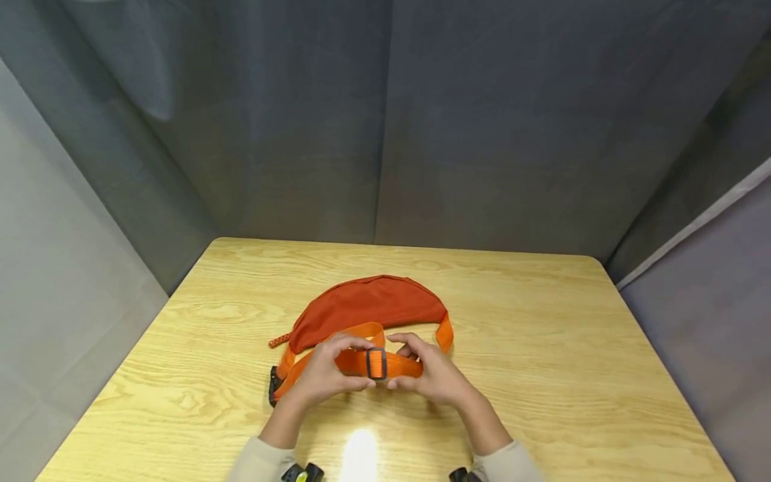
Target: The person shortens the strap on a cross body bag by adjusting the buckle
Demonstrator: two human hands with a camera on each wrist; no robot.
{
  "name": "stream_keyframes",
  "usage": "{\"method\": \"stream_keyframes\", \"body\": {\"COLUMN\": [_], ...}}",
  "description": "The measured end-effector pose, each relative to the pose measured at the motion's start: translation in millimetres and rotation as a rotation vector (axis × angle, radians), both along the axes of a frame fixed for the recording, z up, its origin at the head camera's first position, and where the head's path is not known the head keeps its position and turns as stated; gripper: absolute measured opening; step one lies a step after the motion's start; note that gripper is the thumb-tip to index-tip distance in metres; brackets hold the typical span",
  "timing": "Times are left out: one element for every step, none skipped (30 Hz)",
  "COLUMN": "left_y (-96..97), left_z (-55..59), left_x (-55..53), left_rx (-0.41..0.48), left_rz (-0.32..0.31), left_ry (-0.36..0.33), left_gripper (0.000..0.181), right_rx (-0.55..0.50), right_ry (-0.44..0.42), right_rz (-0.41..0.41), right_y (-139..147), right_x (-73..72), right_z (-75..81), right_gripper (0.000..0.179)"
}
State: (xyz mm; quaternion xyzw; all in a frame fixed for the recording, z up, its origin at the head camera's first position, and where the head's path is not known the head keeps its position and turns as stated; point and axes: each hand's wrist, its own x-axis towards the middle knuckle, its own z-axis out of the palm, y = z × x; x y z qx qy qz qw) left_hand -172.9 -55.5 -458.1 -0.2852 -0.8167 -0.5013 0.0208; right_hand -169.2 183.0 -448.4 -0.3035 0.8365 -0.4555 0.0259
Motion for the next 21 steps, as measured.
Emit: {"method": "stream_keyframes", "body": {"left_y": [-0.9, -1.9, -2.5, -3.1, -3.4, -3.6, -3.7, -3.8, -3.8, -4.0, -4.1, -4.3, -4.6, -4.9, -5.2, -5.4, -5.4, -5.6, -5.5, -5.3, -5.0], "left_z": [-0.3, -0.5, -0.7, -0.9, -1.1, -1.4, -1.9, -2.4, -2.7, -3.3, -3.8, -3.8, -3.9, -3.8, -3.6, -3.3, -2.9, -2.8, -2.8, -2.6, -2.3], "left_x": [-0.3, -0.5, -0.8, -1.0, -1.2, -1.1, -1.1, -0.9, -0.7, -0.5, -0.4, -0.1, 0.0, 0.0, -0.1, -0.2, -0.4, -0.7, -1.0, -1.3, -1.4], "left_rx": [0.010, 0.017, 0.024, 0.026, 0.023, 0.023, 0.023, 0.018, 0.017, 0.017, 0.022, 0.028, 0.032, 0.038, 0.045, 0.046, 0.046, 0.044, 0.040, 0.034, 0.028], "left_rz": [0.000, 0.001, -0.002, -0.007, -0.011, -0.017, -0.023, -0.026, -0.028, -0.029, -0.030, -0.030, -0.029, -0.031, -0.034, -0.037, -0.039, -0.042, -0.044, -0.045, -0.048], "left_ry": [-0.001, 0.000, 0.006, 0.013, 0.020, 0.023, 0.025, 0.025, 0.025, 0.020, 0.013, 0.006, 0.001, -0.002, -0.003, -0.003, -0.001, 0.004, 0.009, 0.015, 0.019], "left_gripper": [0.052, 0.052, 0.053, 0.053, 0.053, 0.054, 0.054, 0.054, 0.054, 0.055, 0.055, 0.055, 0.055, 0.055, 0.055, 0.055, 0.055, 0.055, 0.055, 0.054, 0.054], "right_rx": [-0.002, -0.009, -0.015, -0.030, -0.055, -0.083, -0.115, -0.147, -0.179, -0.214, -0.245, -0.270, -0.289, -0.300, -0.307, -0.310, -0.309, -0.305, -0.302, -0.299, -0.300], "right_ry": [-0.018, -0.033, -0.053, -0.075, -0.099, -0.126, -0.147, -0.162, -0.170, -0.178, -0.182, -0.185, -0.183, -0.182, -0.188, -0.198, -0.207, -0.219, -0.232, -0.243, -0.250], "right_rz": [0.005, 0.009, 0.008, 0.008, 0.011, 0.016, 0.027, 0.040, 0.057, 0.077, 0.096, 0.113, 0.126, 0.130, 0.131, 0.126, 0.116, 0.102, 0.092, 0.083, 0.085], "right_y": [3.9, 7.9, 11.8, 14.8, 17.3, 19.1, 20.0, 20.1, 19.7, 18.7, 17.3, 15.6, 13.7, 11.7, 9.7, 7.8, 5.8, 3.8, 1.8, -0.2, -2.2], "right_x": [-0.9, -1.6, -2.2, -2.4, -2.7, -2.9, -2.8, -2.7, -2.3, -2.0, -1.6, -1.2, -0.8, -0.5, -0.4, -0.4, -0.6, -0.9, -1.4, -2.0, -2.9], "right_z": [-0.6, -1.0, -1.9, -2.9, -4.3, -5.6, -7.1, -8.4, -9.5, -10.6, -11.3, -11.8, -12.0, -12.0, -11.7, -11.2, -10.3, -9.5, -8.5, -7.4, -6.5], "right_gripper": [0.051, 0.044, 0.035, 0.027, 0.020, 0.014, 0.010, 0.007, 0.005, 0.004, 0.004, 0.005, 0.006, 0.007, 0.007, 0.007, 0.007, 0.007, 0.006, 0.006, 0.006]}}
